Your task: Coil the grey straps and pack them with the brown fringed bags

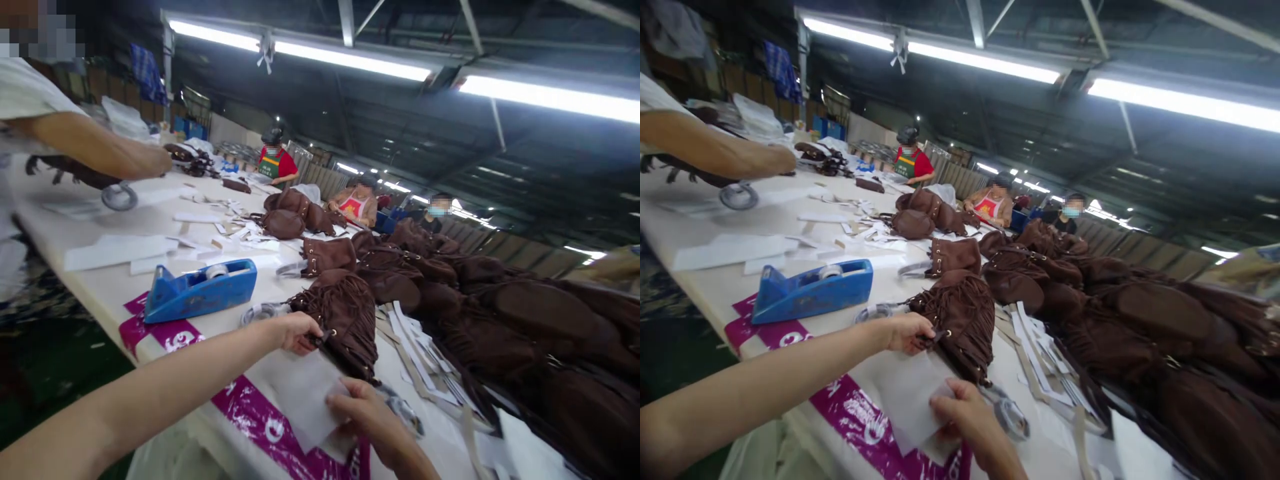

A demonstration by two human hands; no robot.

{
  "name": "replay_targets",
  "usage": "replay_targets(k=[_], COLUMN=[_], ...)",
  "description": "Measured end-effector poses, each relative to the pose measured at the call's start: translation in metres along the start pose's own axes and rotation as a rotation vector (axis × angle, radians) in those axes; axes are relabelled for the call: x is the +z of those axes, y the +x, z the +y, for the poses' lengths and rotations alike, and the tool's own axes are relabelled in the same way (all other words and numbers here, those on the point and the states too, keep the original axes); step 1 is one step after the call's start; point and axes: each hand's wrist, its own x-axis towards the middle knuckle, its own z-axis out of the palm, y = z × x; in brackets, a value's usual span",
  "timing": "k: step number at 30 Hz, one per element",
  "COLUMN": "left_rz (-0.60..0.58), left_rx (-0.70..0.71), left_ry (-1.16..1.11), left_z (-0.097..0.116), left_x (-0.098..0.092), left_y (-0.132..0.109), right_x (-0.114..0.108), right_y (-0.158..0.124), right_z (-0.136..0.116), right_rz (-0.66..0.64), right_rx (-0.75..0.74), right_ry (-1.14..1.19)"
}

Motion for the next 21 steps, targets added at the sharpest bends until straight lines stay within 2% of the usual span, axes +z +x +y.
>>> replay_targets(k=[2, 5, 12, 17, 21], left_rz=[0.041, 0.064, 0.031, 0.026, 0.023], left_rx=[0.020, 0.036, -0.002, 0.018, 0.025], left_ry=[-0.019, -0.051, -0.094, -0.082, -0.069], left_z=[0.000, 0.000, 0.004, 0.001, -0.002], left_x=[0.000, 0.000, -0.001, 0.001, 0.002], left_y=[0.000, 0.000, 0.006, 0.008, 0.006], right_x=[-0.007, -0.010, -0.011, -0.010, -0.008], right_y=[0.014, 0.026, 0.010, 0.002, 0.015], right_z=[-0.008, -0.005, 0.024, 0.021, 0.009], right_rz=[0.071, 0.145, 0.228, 0.153, 0.096], right_rx=[0.012, 0.007, -0.013, -0.058, -0.116], right_ry=[0.043, 0.137, 0.366, 0.313, 0.112])
